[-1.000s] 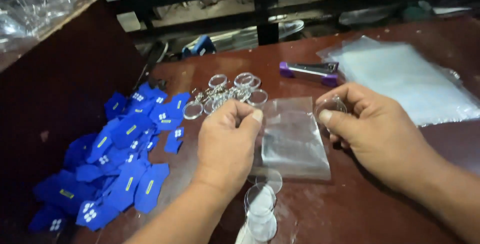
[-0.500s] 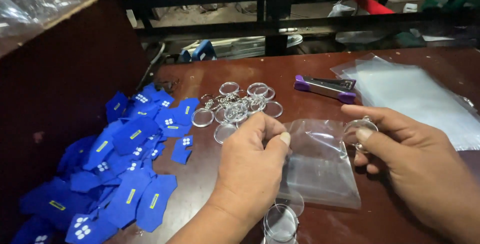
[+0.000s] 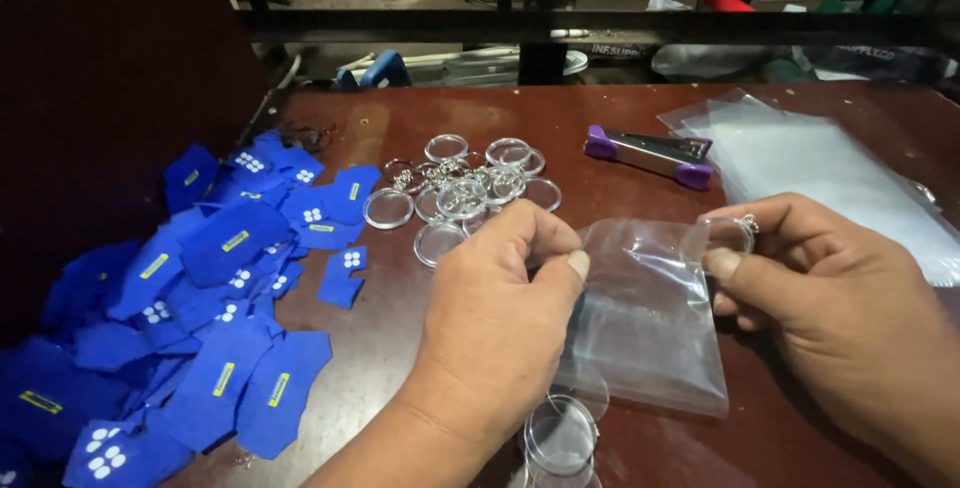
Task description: Placing small clear plastic discs and metal keychains into a plastic bag for packaging.
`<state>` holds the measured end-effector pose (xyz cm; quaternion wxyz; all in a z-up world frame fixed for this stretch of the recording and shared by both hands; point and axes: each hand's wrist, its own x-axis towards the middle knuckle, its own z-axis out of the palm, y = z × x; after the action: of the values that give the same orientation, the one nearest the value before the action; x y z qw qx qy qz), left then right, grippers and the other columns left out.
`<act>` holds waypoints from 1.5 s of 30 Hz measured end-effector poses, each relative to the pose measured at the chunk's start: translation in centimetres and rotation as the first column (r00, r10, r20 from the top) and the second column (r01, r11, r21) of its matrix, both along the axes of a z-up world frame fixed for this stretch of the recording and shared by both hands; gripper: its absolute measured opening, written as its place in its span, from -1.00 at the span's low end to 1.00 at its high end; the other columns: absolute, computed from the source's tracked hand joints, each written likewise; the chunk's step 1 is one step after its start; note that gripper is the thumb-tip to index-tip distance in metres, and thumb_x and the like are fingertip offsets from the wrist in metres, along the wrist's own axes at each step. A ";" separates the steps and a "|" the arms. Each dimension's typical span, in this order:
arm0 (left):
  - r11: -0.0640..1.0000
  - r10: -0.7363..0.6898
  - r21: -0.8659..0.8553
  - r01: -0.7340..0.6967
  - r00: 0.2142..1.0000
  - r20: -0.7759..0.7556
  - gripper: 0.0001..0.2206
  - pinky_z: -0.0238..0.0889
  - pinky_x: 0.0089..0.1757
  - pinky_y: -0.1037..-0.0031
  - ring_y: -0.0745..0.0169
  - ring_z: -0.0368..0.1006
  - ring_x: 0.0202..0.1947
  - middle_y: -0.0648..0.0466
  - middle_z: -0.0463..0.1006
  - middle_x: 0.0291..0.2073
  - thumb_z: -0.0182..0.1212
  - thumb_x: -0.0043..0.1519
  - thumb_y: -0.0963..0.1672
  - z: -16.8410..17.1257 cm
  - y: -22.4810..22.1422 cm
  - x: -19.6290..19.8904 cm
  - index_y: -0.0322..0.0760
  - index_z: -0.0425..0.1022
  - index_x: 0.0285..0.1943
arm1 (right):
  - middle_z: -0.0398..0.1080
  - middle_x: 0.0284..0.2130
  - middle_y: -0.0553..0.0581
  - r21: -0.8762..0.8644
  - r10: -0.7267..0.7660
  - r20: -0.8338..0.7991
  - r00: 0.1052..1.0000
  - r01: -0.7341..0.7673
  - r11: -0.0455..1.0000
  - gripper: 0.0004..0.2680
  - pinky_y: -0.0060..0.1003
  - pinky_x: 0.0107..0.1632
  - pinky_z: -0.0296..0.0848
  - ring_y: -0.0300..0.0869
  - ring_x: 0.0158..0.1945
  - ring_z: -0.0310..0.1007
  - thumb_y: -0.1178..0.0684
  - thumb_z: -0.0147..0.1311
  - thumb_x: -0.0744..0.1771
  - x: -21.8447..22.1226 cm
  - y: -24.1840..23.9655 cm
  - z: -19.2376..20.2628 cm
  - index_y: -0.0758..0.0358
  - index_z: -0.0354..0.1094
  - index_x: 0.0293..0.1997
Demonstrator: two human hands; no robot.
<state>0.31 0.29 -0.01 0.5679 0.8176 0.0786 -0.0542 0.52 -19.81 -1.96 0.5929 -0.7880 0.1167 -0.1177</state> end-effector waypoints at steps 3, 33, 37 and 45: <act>1.000 0.002 0.021 -0.002 1.000 -0.012 -0.94 0.30 -0.24 0.56 0.48 0.36 -0.43 0.42 0.63 -0.40 0.20 0.16 -0.07 0.1 0.0 0.0 0.02 0.56 -0.33 | 0.42 -0.39 0.27 0.014 0.025 -0.014 1.000 -0.025 1.000 -0.88 -0.26 -0.38 0.26 -0.04 -0.47 0.31 0.33 0.12 0.34 -0.1 0.0 0.4 0.42 0.49 -0.06; 0.995 0.028 0.086 -0.041 0.988 0.149 -0.88 0.36 -0.10 0.39 0.29 0.54 -0.17 0.30 0.68 -0.26 0.11 0.16 -0.15 -0.3 0.2 3.9 0.02 0.56 -0.29 | 0.41 -0.36 0.23 -0.015 0.015 0.016 1.000 -0.015 1.000 -0.79 -0.34 -0.36 0.26 -0.09 -0.44 0.26 0.29 0.01 0.39 -0.8 2.0 1.2 0.32 0.53 0.10; 0.999 0.038 0.009 -0.039 0.994 0.099 -0.88 0.35 -0.35 0.39 0.30 0.45 -0.45 0.23 0.62 -0.36 0.09 0.17 -0.16 -0.2 0.4 4.3 0.00 0.55 -0.28 | 0.42 -0.35 0.18 -0.036 -0.054 -0.010 0.999 0.053 0.998 -0.82 -0.39 -0.37 0.29 -0.18 -0.43 0.29 0.22 -0.03 0.42 0.0 3.3 2.0 0.27 0.48 0.09; 0.993 0.088 0.052 -0.103 0.966 0.244 -0.93 0.35 -0.14 0.41 0.33 0.54 -0.24 0.32 0.67 -0.33 0.20 0.15 -0.13 -2.3 0.1 4.8 0.05 0.54 -0.34 | 0.37 -0.41 0.05 0.015 0.011 0.138 0.990 -0.014 1.000 -0.84 -0.53 -0.51 0.25 -0.33 -0.48 0.30 0.16 -0.07 0.44 4.2 3.5 0.6 0.13 0.39 0.12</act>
<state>5.11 0.35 -2.29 0.5486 0.8312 0.0501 0.0753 4.77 -16.30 -1.34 0.6065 -0.7741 0.0715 -0.1670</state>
